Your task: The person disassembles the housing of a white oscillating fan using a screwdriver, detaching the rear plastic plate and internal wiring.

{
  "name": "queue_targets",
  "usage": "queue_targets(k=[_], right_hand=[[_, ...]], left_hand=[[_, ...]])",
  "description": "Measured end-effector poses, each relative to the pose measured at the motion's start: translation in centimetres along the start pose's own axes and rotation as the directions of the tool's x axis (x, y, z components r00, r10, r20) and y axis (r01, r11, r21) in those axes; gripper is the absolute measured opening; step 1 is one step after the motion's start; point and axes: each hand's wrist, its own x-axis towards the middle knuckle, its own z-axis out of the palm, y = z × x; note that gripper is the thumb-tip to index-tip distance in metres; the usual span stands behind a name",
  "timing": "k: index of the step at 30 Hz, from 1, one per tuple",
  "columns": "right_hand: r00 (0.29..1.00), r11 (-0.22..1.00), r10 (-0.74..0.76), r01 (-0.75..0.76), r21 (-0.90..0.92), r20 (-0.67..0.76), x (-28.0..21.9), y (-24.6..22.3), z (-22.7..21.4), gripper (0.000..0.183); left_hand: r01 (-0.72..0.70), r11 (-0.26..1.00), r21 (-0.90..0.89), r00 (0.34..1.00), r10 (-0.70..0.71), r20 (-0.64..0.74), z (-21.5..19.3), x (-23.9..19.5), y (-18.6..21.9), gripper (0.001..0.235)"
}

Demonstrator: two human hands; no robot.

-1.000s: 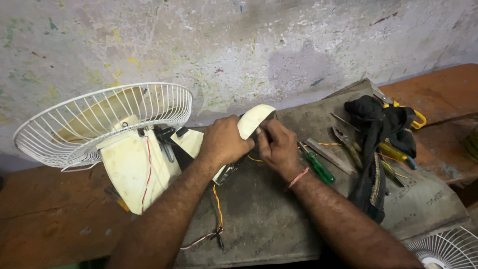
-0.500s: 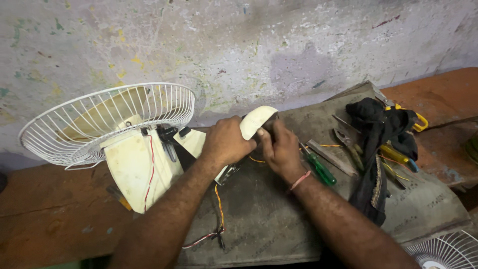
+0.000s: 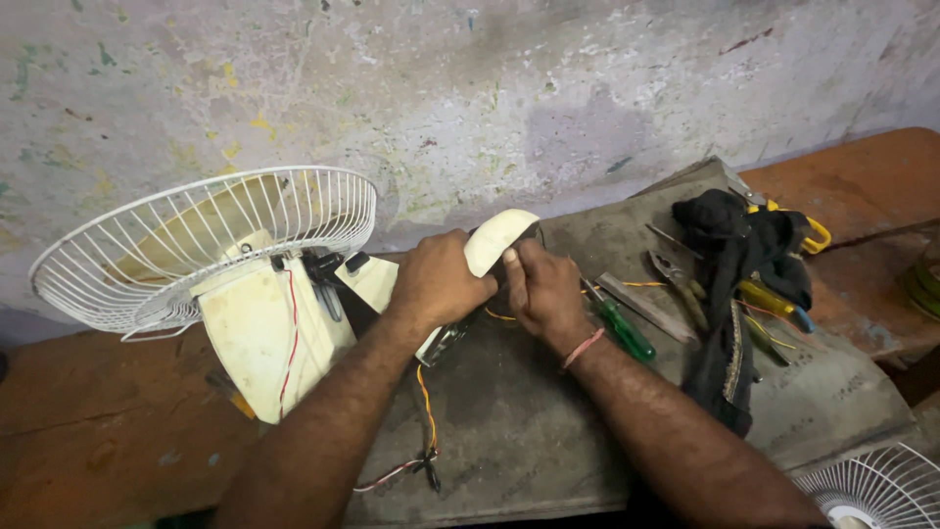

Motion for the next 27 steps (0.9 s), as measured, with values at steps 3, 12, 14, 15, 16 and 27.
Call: queue_targets(k=[3, 12, 14, 15, 16, 27], right_hand=[[0.994, 0.994, -0.079, 0.085, 0.073, -0.077, -0.4, -0.8, -0.7, 0.011], [0.975, 0.983, -0.181, 0.184, 0.017, -0.132, 0.0, -0.5, -0.4, 0.01], [0.976, 0.981, -0.192, 0.193, -0.002, -0.1, 0.1, 0.0, -0.1, 0.009], [0.982, 0.984, -0.176, 0.177, -0.001, -0.073, 0.1, 0.2, 0.0, 0.01], [0.986, 0.987, -0.16, 0.16, -0.003, -0.048, 0.0, 0.5, 0.1, 0.01], [0.979, 0.985, -0.151, 0.161, 0.068, -0.141, -0.3, -1.3, -0.8, 0.014]], left_hand=[[-0.016, 1.0, -0.023, 1.0, 0.015, -0.027, 0.0, -0.2, 0.0, 0.049], [-0.018, 1.0, -0.022, 1.0, 0.017, -0.026, 0.2, 0.0, -0.2, 0.049], [-0.011, 1.0, -0.007, 1.0, 0.011, -0.012, 0.2, 0.1, -0.3, 0.049], [-0.007, 1.0, 0.0, 1.0, 0.007, -0.004, 0.2, 0.1, -0.3, 0.049], [-0.005, 1.0, -0.002, 1.0, 0.005, -0.004, 0.3, 0.0, -0.2, 0.049], [0.004, 1.0, -0.019, 1.0, -0.004, -0.005, 0.0, -0.2, -0.2, 0.048]])
